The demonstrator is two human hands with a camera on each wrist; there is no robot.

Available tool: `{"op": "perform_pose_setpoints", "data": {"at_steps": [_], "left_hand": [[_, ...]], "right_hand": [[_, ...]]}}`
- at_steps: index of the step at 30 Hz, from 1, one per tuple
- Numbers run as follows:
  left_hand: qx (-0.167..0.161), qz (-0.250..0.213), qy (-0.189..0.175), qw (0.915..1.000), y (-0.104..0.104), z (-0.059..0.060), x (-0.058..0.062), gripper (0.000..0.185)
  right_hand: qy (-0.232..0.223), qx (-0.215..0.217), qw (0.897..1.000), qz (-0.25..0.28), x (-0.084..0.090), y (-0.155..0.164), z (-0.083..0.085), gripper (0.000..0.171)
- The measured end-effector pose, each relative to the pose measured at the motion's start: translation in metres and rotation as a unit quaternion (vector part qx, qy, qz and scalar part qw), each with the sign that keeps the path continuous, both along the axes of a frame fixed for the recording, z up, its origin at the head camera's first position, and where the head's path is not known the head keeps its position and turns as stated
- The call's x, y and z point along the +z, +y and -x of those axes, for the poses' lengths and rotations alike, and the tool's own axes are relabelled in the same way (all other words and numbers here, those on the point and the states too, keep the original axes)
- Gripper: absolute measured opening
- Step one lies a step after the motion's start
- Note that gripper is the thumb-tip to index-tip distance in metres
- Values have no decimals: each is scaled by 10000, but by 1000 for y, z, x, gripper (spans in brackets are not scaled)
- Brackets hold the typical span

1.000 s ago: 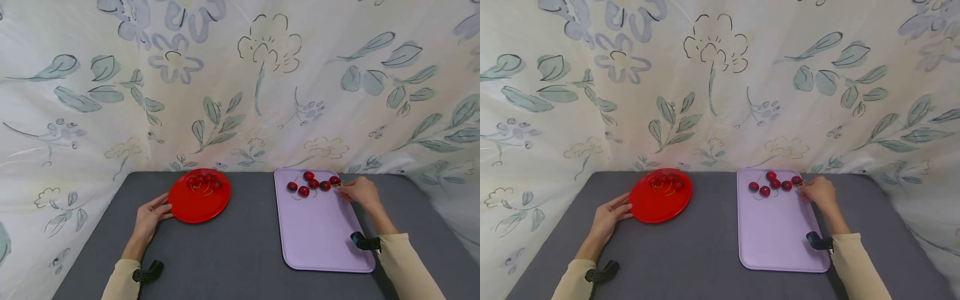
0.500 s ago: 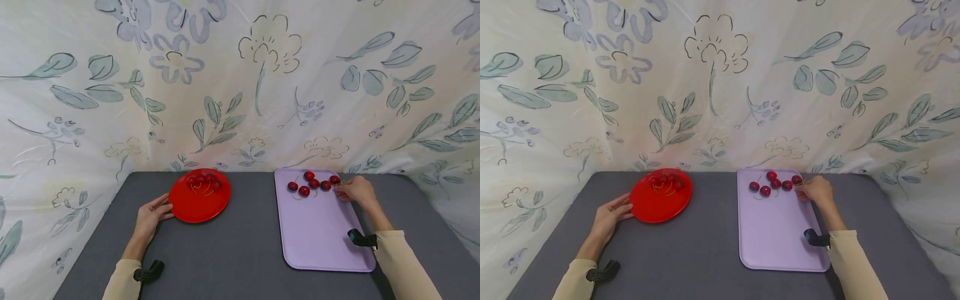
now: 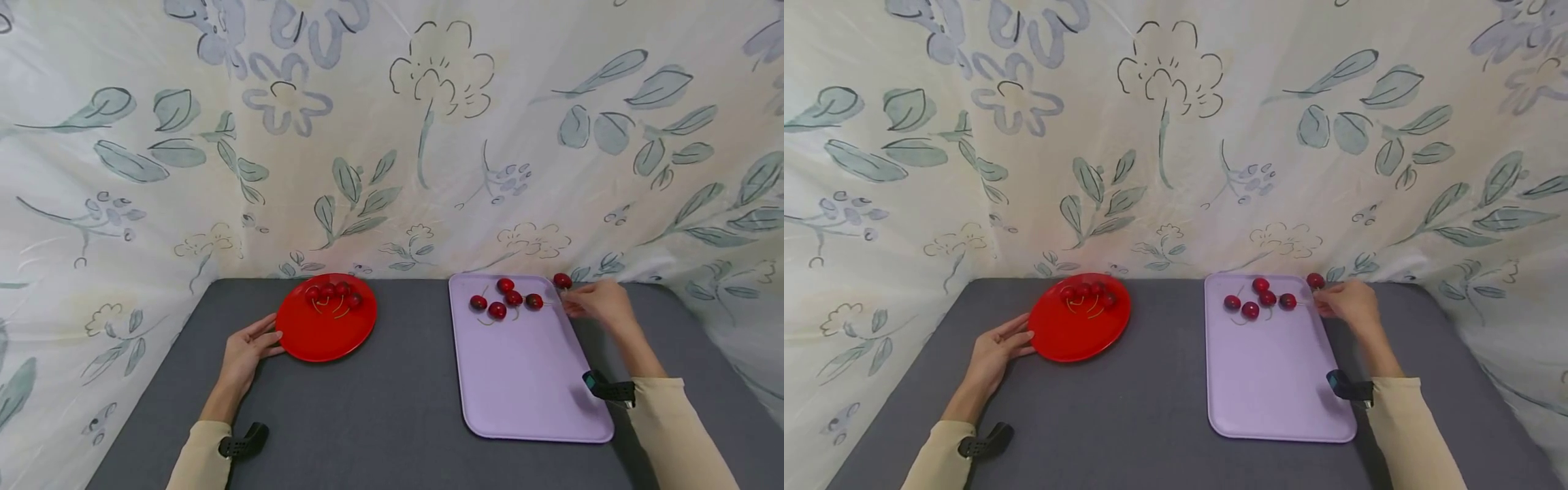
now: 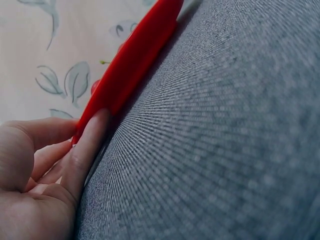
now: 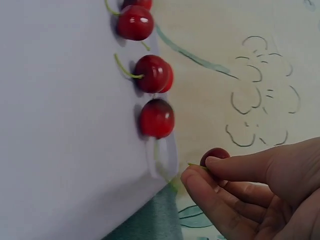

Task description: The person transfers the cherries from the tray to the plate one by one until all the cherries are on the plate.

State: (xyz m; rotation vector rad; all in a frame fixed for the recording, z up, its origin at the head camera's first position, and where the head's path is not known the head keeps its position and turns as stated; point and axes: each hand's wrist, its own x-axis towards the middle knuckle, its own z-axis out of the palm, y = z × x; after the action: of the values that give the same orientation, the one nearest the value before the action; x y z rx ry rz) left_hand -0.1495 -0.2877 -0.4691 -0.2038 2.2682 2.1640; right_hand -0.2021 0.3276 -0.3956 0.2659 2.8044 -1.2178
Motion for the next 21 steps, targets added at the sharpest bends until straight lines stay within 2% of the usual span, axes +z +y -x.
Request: {"op": "perform_pose_setpoints", "data": {"at_steps": [6,12,18,21], "left_hand": [[52,-17,-18,10000,1,1,0,58],[35,-30,-16,10000,3,2,0,58],[30,-46,1,10000,2,0,2,59],[78,-34,-28,10000,0,-2,3,59]], "right_hand": [[-30,-307,9995,84,9,-5,-1,47],[134,34,9963,853,20,-19,2,51],[392,266,9920,1173,27,-49,10,48],[384,340,9902,1299,30,-71,16,45]]}}
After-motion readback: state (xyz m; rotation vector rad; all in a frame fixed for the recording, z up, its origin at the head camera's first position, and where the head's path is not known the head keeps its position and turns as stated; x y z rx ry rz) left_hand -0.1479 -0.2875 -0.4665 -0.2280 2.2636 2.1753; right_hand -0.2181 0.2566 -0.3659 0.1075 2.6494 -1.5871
